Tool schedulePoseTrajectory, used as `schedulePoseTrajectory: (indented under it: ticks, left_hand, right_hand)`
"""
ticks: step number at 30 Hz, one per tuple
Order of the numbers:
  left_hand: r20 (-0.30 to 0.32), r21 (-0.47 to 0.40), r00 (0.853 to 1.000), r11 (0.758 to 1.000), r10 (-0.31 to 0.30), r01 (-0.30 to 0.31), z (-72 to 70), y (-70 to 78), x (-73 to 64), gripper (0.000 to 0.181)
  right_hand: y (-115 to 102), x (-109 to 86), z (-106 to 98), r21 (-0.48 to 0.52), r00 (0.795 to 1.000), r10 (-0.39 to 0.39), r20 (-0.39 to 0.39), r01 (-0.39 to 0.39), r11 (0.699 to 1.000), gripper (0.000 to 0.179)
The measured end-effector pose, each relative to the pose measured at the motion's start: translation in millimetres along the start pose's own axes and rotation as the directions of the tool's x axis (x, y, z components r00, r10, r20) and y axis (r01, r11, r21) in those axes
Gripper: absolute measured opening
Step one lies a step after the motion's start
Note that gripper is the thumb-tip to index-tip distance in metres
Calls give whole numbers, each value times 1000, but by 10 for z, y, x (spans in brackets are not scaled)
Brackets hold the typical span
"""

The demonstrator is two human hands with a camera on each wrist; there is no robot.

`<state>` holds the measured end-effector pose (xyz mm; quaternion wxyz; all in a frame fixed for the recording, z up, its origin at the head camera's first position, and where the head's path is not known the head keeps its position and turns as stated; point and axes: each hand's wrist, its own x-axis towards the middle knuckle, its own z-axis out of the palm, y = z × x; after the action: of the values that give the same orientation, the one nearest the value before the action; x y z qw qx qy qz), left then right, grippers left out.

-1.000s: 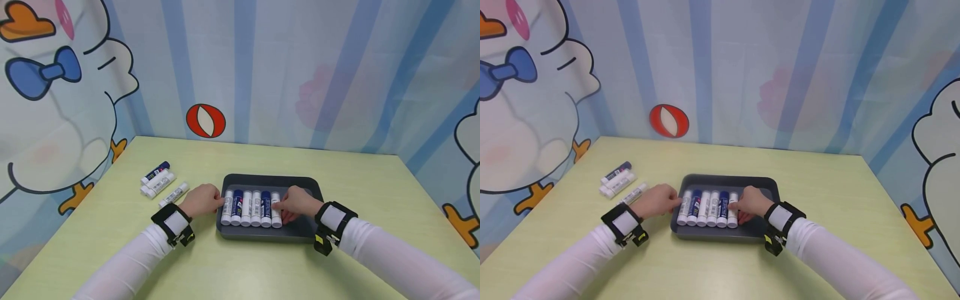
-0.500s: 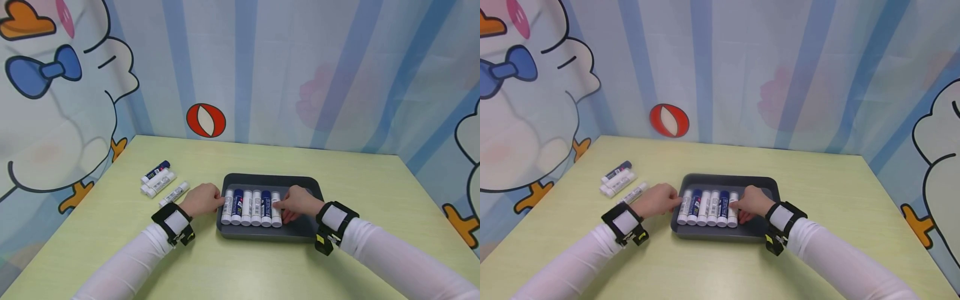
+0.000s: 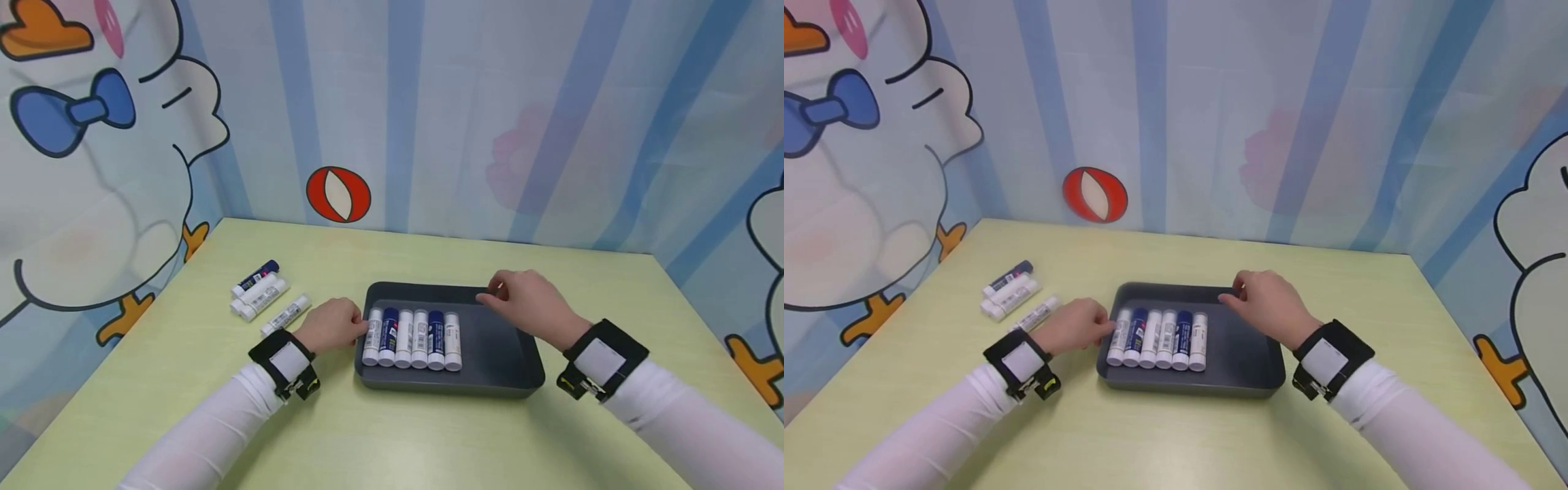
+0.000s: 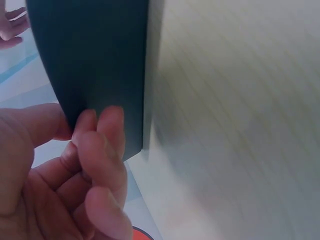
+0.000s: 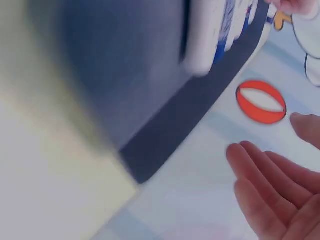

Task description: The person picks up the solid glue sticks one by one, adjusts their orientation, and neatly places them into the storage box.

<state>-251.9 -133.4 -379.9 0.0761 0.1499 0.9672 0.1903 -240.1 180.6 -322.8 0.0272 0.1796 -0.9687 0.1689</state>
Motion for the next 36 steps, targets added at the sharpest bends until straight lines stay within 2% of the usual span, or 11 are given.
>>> schedulePoseTrajectory:
  ticks: [2, 4, 7, 13, 17, 21, 25, 31, 34, 36]
  left_hand:
    - [0, -1, 1000, 1000, -1, 1, -6, 2, 0, 31]
    - [2, 0, 1000, 1000, -2, 2, -11, 3, -2, 31]
    - [4, 1, 1000, 1000, -4, 4, -15, 4, -6, 31]
    - [2, 7, 1000, 1000, -15, 15, -16, 1, -9, 31]
    - [-1, 4, 1000, 1000, -15, 15, -5, -10, -2, 31]
    - [3, 0, 1000, 1000, -18, 18, 3, -13, 2, 31]
    - [3, 5, 1000, 1000, -13, 13, 0, -6, 1, 31]
    - [1, 13, 1000, 1000, -4, 4, -11, 8, -2, 31]
    - [22, 28, 999, 999, 35, -36, -36, -28, 4, 31]
    - [38, 35, 998, 998, 59, -60, -100, -81, 0, 32]
  right_hand:
    - [87, -54, -45, -59, 998, -11, -64, 8, 998, 31]
    - [187, -115, -63, -89, 996, -4, -94, -4, 996, 33]
    - [333, -201, -45, -96, 995, 31, -92, -40, 995, 36]
    - [502, -303, 83, -91, 991, 131, -27, -133, 987, 47]
    - [536, -329, 172, -25, 975, 208, 80, -207, 978, 53]
    - [545, -340, 244, 72, 965, 220, 144, -232, 970, 44]
    - [544, -340, 284, 119, 971, 200, 133, -216, 969, 33]
    - [564, -343, 318, 138, 974, 199, 109, -213, 967, 28]
    - [571, -344, 330, 147, 971, 210, 111, -225, 963, 28]
    - [569, -344, 338, 158, 969, 217, 116, -234, 959, 27]
